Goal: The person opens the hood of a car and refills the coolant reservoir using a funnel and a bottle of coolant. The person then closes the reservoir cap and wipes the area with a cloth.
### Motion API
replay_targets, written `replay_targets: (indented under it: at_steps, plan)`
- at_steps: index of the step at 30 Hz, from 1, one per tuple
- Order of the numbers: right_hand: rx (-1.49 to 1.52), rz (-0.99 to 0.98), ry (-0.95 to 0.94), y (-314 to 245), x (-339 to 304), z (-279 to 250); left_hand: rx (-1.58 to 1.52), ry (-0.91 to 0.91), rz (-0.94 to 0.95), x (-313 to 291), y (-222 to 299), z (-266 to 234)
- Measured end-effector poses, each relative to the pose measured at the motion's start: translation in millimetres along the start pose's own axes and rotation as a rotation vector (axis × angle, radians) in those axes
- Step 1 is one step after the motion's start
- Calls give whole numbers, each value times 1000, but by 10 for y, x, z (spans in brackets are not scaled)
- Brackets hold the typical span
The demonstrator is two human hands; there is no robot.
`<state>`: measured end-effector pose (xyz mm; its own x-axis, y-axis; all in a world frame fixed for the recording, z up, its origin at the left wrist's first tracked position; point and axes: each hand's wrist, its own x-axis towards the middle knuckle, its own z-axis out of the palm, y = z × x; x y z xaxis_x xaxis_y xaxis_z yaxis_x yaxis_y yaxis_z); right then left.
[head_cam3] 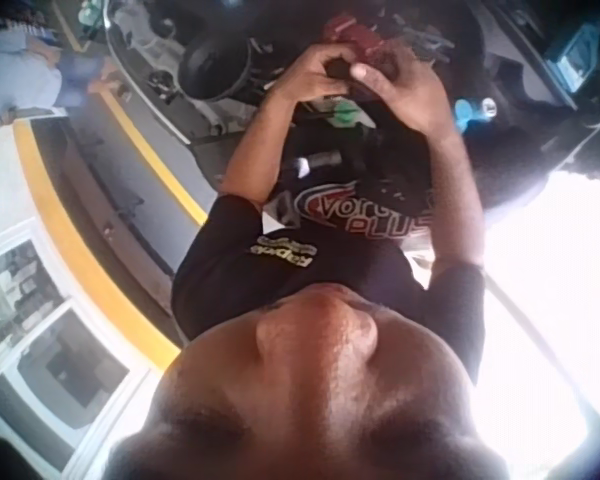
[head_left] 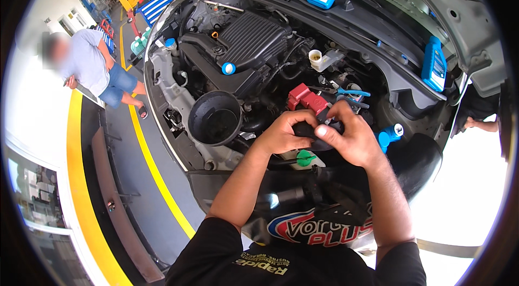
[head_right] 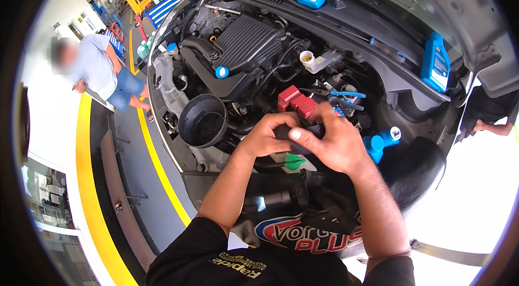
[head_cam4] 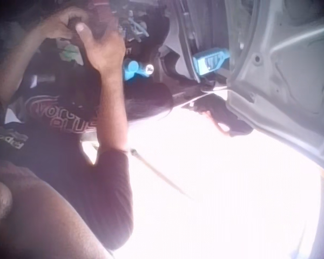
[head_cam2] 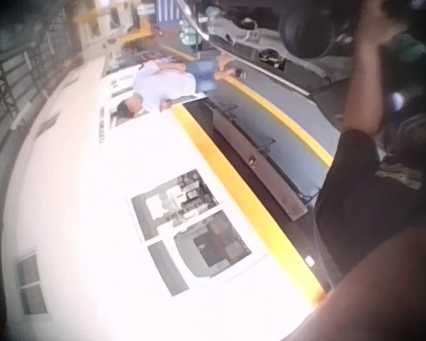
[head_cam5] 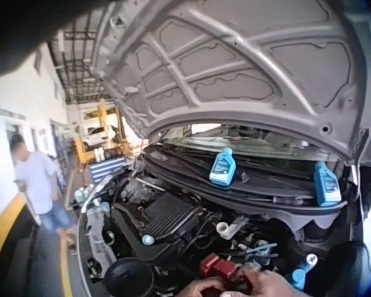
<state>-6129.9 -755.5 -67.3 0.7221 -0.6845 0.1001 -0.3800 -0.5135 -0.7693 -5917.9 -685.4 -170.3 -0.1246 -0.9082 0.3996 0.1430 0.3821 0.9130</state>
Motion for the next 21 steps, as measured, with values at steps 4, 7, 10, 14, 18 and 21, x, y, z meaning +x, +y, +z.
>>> replay_targets:
  at_steps: [4,7,10,14,18,21]
  plan:
    - [-143,-10,-4,31,-16,-11,99,145,-122,-5,1,1]
    - [78,20,-97,100,10,-121,85,190,20,-7,-53,-55]
    - [389,15,-193,170,25,-129,30,254,150,18,-127,-87]
    - [375,-62,-239,158,14,-183,-150,297,123,24,-153,-31]
    - [335,-11,-65,122,9,-129,-126,245,137,35,-91,-33]
    - [-317,-104,42,101,-20,-54,-53,226,134,42,-134,32]
